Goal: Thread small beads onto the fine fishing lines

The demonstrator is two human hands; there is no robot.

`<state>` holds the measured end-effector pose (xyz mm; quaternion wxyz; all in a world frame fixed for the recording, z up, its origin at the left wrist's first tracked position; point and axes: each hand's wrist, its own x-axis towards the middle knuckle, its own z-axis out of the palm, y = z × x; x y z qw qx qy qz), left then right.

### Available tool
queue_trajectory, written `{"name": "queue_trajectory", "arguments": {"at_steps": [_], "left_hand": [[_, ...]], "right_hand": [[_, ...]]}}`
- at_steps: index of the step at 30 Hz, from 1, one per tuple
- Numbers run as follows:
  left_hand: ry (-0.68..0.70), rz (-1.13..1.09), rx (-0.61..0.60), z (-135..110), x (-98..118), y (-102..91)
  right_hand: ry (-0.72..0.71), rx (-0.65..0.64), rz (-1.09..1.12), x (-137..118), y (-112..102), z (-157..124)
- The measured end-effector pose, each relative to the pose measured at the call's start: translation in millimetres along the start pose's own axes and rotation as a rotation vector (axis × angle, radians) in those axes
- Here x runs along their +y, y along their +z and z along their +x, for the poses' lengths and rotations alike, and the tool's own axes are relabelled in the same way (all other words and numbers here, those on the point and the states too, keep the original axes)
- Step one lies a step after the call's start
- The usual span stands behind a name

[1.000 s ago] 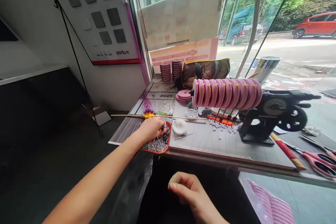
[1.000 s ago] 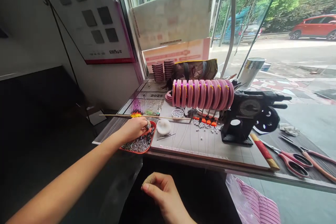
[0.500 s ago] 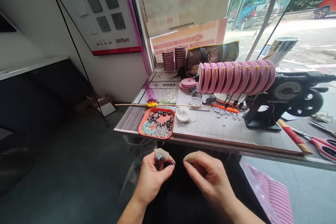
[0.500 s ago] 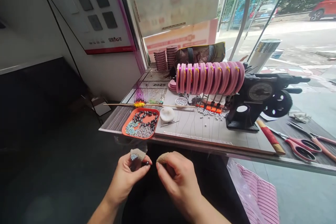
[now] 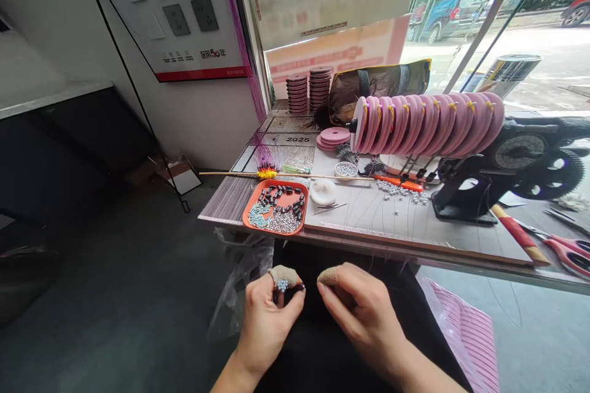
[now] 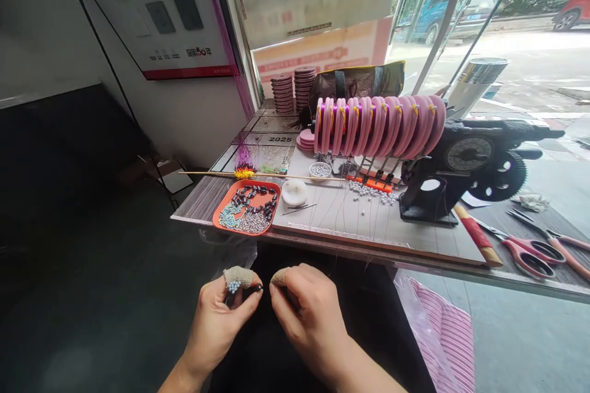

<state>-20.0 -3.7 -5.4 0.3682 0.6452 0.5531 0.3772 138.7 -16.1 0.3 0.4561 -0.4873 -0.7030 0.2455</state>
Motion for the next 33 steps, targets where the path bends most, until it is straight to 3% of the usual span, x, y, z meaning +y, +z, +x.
{"name": "queue_trajectory", "arguments": {"at_steps": [12,17,21,27,31,33], "left_hand": [[0.045,0.067,0.017,-3,1,0.0],[0.094,0.084,0.049,-3,7,2.0],[0.12,0.066,0.06,-2,13,4.3],[-0.086,-0.088,-0.081,1,10,-5.0],[-0.115,-0.198,-0.174,3,7,-13.0],[-0.133,-0.27,-0.158,3,8,-13.2]], "right_hand": [[-0.02,-0.035,-0.044,1,3,-1],[-0.089,-0.106,-0.139,4,8,-1],[-0.049,-0.165,-0.125,5,9,-2],[0.05,-0.17,0.01,9,7,-3],[0.042,-0.16,0.028,8,7,-3],[0.047,-0.17,0.053,8,7,-3]]}}
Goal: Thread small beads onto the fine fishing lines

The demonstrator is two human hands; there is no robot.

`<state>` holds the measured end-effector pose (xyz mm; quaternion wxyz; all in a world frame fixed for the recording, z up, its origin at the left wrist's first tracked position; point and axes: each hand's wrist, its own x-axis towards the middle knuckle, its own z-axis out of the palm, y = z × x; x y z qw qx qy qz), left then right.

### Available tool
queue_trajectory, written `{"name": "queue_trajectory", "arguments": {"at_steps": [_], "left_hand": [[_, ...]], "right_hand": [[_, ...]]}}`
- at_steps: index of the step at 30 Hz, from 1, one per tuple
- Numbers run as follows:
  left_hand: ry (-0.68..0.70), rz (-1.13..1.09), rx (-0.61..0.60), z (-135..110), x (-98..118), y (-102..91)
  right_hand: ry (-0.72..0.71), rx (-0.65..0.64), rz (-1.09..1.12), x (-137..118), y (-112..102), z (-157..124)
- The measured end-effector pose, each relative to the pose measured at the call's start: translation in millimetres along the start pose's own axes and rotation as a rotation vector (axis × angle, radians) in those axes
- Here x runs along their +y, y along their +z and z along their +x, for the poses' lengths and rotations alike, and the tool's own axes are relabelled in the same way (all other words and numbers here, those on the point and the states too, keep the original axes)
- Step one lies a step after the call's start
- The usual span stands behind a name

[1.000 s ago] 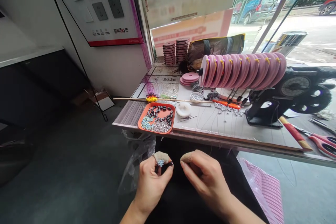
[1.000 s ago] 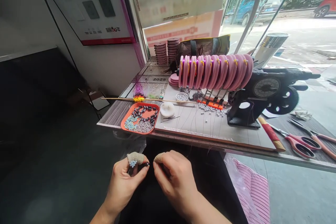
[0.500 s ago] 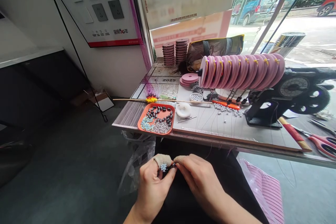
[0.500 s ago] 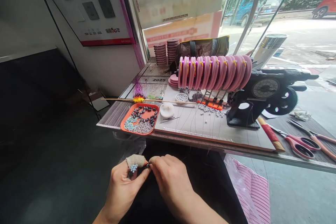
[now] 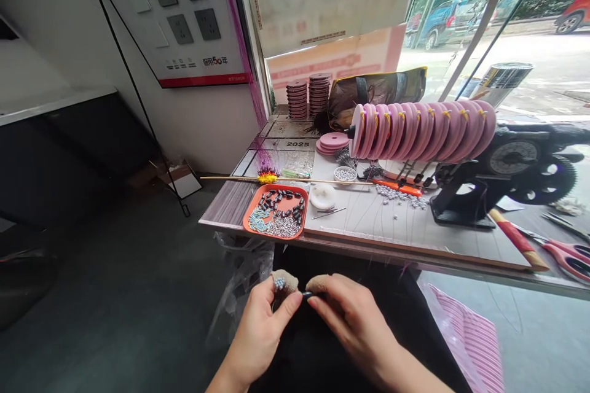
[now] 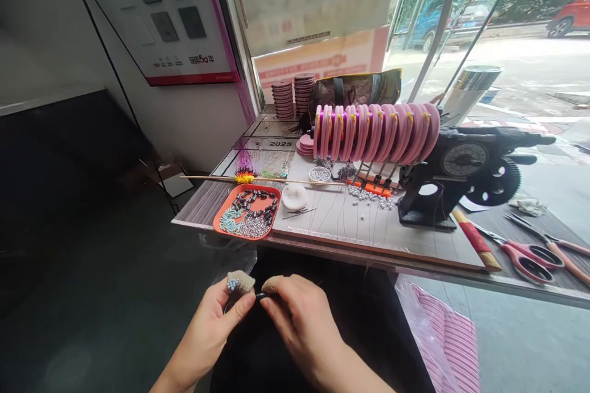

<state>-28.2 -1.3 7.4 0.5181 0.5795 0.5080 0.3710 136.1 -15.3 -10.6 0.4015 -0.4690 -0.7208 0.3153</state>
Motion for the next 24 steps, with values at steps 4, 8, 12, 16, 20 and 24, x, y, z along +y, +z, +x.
{"name": "queue_trajectory", "arguments": {"at_steps": [4,8,12,16,20,24], "left_hand": [[-0.064,-0.159,0.092,0,3,6.0],[-0.108,-0.296,0.107,1,4,12.2],[-0.133,-0.39,0.11,1,0,15.3],[-0.151,-0.44,0.146,1,-3,15.8],[-0.194,-0.506,0.156,0,-5,14.2],[-0.265,-0.64,0.048,-3,-5,13.1]], "right_hand": [[0.011,-0.052,0.073,3,1,-1],[0.124,-0.108,0.267,8,4,1],[0.148,-0.176,0.419,6,8,2],[0.221,-0.132,0.609,7,11,2],[0.325,-0.01,0.629,10,11,2],[0.185,0.091,0.416,4,8,-1]]}}
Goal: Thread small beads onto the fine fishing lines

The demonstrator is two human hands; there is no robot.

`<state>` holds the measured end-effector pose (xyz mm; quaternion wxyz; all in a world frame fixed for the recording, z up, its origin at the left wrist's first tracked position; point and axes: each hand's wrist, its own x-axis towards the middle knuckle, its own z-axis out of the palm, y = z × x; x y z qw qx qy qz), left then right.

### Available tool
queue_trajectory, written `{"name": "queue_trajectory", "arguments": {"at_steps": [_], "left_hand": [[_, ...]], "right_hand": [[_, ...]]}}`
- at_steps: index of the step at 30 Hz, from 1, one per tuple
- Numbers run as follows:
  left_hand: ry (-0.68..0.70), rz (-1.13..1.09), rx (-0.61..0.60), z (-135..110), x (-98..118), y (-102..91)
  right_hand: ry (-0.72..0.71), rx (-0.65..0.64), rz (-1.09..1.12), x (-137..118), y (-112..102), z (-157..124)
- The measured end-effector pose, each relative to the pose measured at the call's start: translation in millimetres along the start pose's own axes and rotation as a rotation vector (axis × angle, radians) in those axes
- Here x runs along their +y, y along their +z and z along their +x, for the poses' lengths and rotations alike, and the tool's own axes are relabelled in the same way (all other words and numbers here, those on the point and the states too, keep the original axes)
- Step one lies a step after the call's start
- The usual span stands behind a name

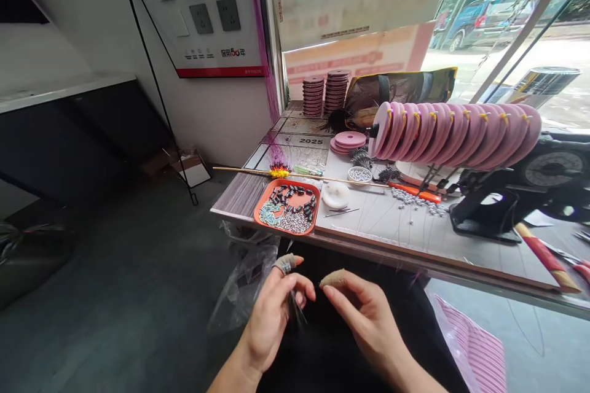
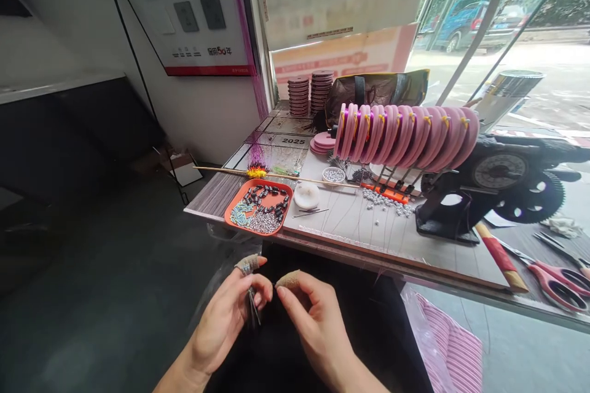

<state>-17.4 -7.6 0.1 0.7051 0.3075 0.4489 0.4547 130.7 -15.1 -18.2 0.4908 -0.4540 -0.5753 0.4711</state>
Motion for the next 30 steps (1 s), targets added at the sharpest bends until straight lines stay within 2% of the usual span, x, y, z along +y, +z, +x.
{"name": "queue_trajectory", "arguments": {"at_steps": [3,5,8,11,17,24,30], "left_hand": [[-0.036,-0.049,-0.033,-2,-1,1.3],[-0.008,-0.022,-0.019,-2,-4,2.4],[0.039,0.074,-0.001,-1,-9,3.1],[0.028,0.136,0.006,2,-13,2.9],[0.021,0.114,0.013,4,-18,2.9],[0.009,0.079,0.002,3,-19,2.2],[0.032,0.153,-0.008,1,-15,3.9]], "right_hand": [[-0.191,0.047,-0.156,-5,0,-3],[-0.289,0.076,-0.245,-7,1,-4],[-0.374,0.107,-0.347,-5,1,-5],[-0.445,0.103,-0.41,-4,2,-5],[-0.59,0.093,-0.519,-6,4,-3],[-0.61,0.05,-0.517,-6,6,-2],[-0.58,0.05,-0.541,-3,5,-2]]}}
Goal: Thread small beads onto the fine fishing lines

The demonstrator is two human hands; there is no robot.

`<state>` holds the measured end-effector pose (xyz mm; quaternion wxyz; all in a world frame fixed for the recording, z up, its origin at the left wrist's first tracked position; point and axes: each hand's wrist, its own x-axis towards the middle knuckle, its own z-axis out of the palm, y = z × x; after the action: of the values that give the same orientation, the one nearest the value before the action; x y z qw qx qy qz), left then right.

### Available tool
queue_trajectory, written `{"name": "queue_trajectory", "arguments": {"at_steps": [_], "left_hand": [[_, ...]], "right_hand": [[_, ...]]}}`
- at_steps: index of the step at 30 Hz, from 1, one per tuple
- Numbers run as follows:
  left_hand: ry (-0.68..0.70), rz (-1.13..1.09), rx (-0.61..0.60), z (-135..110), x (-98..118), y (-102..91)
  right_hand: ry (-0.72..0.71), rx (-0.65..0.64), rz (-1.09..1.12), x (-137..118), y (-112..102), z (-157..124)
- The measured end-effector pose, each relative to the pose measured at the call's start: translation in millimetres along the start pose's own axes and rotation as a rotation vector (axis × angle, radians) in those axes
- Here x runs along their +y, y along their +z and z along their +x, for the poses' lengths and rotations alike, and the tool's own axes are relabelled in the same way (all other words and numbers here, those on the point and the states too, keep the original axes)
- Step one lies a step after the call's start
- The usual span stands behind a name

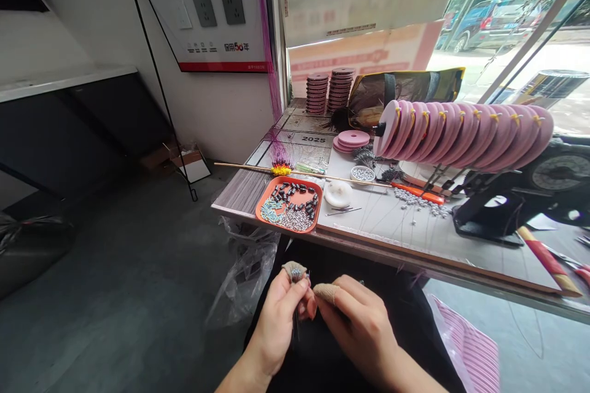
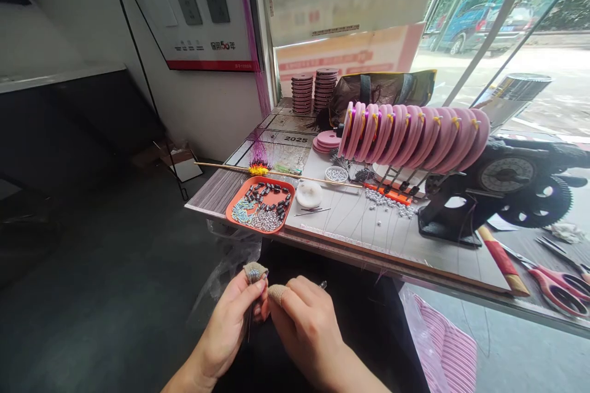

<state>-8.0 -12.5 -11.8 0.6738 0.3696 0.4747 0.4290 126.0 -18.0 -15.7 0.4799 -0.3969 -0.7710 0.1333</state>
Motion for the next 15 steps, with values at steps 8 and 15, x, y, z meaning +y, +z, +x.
{"name": "queue_trajectory", "arguments": {"at_steps": [8,15], "left_hand": [[0.206,0.419,0.025,-3.9,0.6,-3.9],[0.276,0.436,0.096,-1.8,0.0,-6.1]], "right_hand": [[0.045,0.065,-0.153,3.2,2.1,0.9],[0.032,0.069,-0.16,4.1,2.7,-0.4]]}}
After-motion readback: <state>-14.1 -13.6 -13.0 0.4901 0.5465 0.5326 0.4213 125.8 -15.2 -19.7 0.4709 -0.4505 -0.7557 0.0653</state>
